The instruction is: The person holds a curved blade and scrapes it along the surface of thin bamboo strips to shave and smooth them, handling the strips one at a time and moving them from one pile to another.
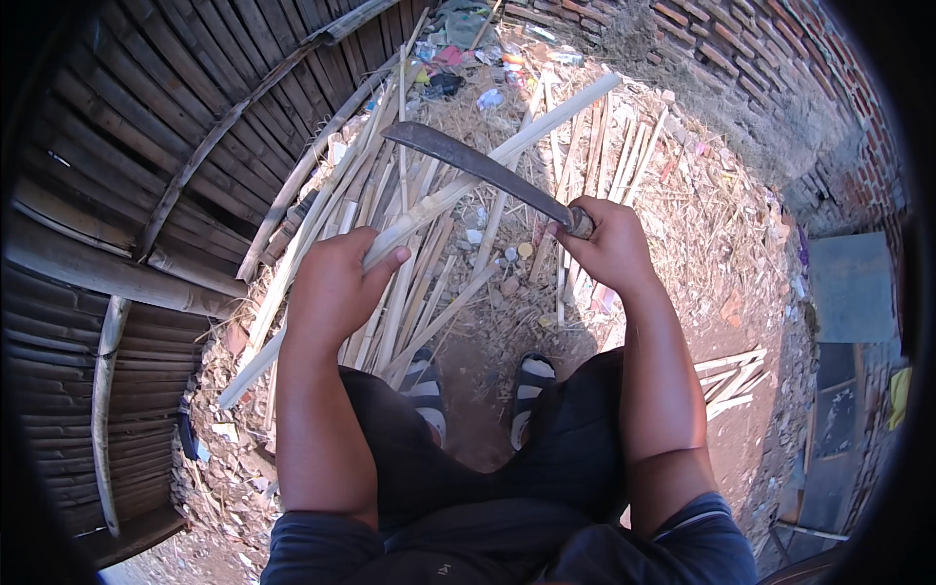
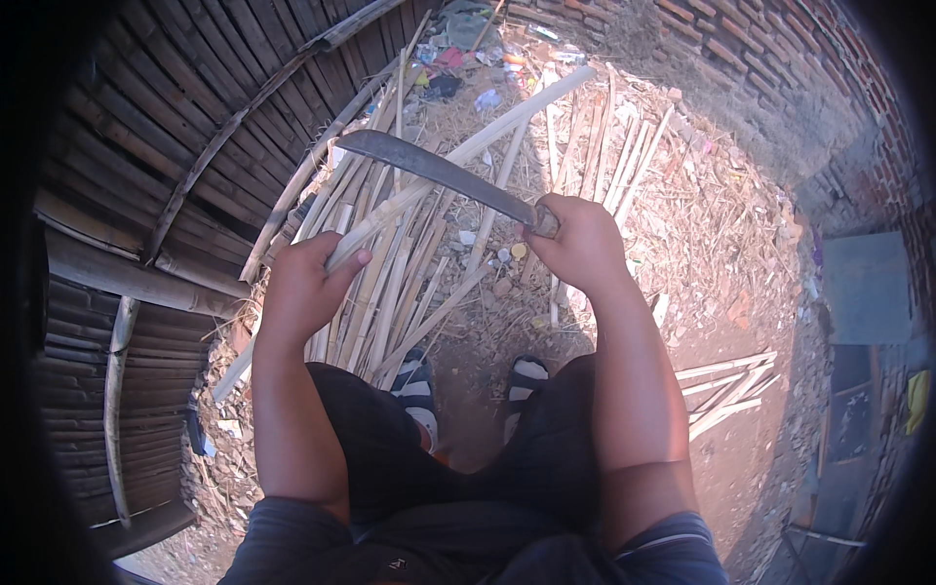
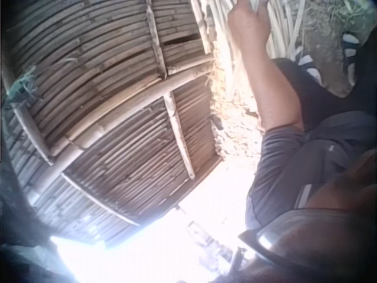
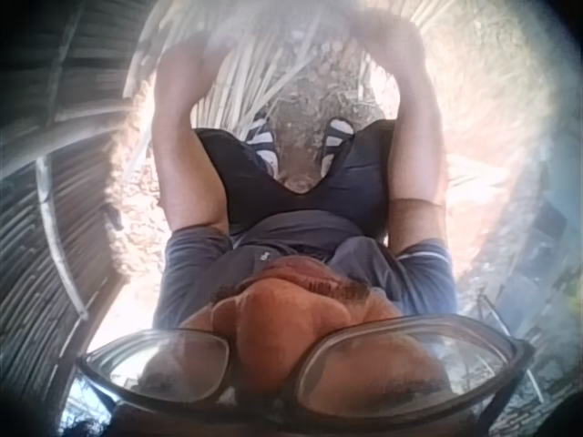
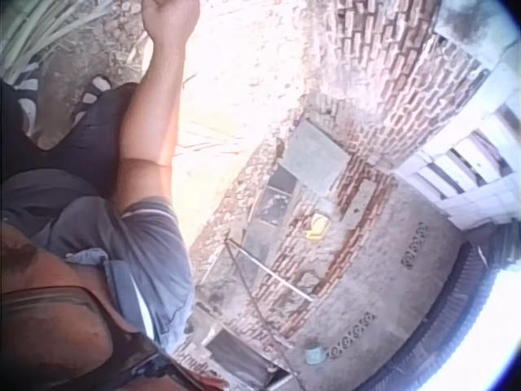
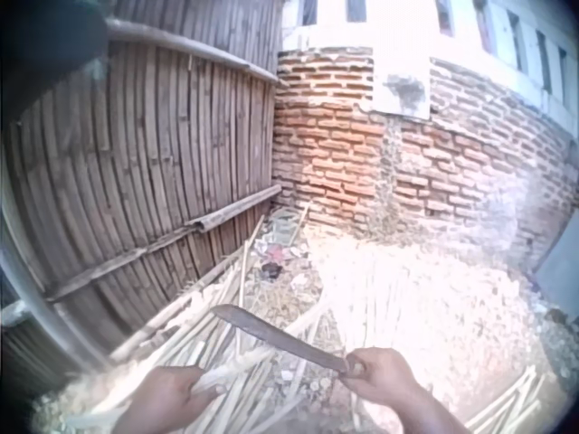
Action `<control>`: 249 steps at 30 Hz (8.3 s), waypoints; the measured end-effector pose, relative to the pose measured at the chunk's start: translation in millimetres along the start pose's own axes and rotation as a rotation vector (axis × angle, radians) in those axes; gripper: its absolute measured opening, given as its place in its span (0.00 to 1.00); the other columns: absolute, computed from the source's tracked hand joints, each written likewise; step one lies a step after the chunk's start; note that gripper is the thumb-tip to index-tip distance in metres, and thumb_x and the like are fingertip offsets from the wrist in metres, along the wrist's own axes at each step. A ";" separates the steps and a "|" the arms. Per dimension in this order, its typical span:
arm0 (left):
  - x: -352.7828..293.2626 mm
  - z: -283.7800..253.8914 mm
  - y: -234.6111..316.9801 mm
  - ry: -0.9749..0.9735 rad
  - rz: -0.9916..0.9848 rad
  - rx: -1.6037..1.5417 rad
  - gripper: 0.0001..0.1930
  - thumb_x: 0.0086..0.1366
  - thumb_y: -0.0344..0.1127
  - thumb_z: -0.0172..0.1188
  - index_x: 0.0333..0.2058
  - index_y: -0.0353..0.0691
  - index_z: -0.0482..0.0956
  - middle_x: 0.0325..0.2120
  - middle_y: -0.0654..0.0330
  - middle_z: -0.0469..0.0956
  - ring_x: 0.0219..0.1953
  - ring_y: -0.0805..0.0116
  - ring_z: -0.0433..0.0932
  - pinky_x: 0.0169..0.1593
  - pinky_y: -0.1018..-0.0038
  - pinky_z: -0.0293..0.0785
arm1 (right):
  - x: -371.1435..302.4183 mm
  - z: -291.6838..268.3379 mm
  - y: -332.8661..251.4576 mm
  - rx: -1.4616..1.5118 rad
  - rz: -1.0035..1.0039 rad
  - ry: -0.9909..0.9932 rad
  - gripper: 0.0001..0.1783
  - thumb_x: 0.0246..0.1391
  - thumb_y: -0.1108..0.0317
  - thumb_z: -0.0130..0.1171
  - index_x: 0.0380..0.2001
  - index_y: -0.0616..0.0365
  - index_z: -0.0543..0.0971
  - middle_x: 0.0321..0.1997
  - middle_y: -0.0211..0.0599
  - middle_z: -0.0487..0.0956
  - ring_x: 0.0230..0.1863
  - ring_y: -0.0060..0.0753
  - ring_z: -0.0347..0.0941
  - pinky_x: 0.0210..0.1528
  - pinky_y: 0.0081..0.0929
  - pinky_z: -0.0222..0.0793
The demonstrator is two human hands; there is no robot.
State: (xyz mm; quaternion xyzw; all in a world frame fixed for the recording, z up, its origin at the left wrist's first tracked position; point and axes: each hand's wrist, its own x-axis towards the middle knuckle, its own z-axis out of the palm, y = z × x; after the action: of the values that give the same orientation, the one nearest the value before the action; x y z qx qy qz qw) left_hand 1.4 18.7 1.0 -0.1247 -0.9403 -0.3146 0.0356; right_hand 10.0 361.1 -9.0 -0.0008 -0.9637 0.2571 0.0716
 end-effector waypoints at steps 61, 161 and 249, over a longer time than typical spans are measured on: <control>0.8 -0.2 -0.2 -0.063 -0.052 -0.013 0.21 0.68 0.53 0.71 0.37 0.36 0.85 0.24 0.43 0.82 0.29 0.38 0.82 0.35 0.51 0.76 | -7.6 3.1 -10.2 -0.100 -0.123 0.031 0.16 0.53 0.57 0.74 0.38 0.55 0.85 0.32 0.47 0.85 0.38 0.56 0.83 0.41 0.48 0.77; -0.3 -0.6 -10.4 -0.048 -0.036 0.033 0.23 0.69 0.53 0.71 0.35 0.34 0.85 0.22 0.45 0.80 0.27 0.44 0.80 0.34 0.54 0.75 | 0.4 7.5 -6.5 -0.086 -0.146 -0.042 0.16 0.51 0.57 0.75 0.39 0.54 0.86 0.33 0.48 0.85 0.38 0.56 0.84 0.42 0.48 0.78; -1.4 1.8 -11.1 -0.050 -0.051 -0.078 0.20 0.70 0.48 0.72 0.35 0.31 0.84 0.21 0.48 0.79 0.24 0.55 0.77 0.34 0.61 0.74 | -1.4 9.9 -4.1 -0.013 -0.152 -0.096 0.19 0.51 0.54 0.77 0.40 0.55 0.87 0.28 0.49 0.83 0.34 0.56 0.82 0.38 0.46 0.76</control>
State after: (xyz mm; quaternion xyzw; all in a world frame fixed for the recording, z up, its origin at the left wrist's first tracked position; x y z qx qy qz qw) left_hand -0.1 11.0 -7.2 -0.1099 -0.9308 -0.3487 -0.0006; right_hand 10.2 352.6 -15.7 0.0844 -0.9649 0.2444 0.0449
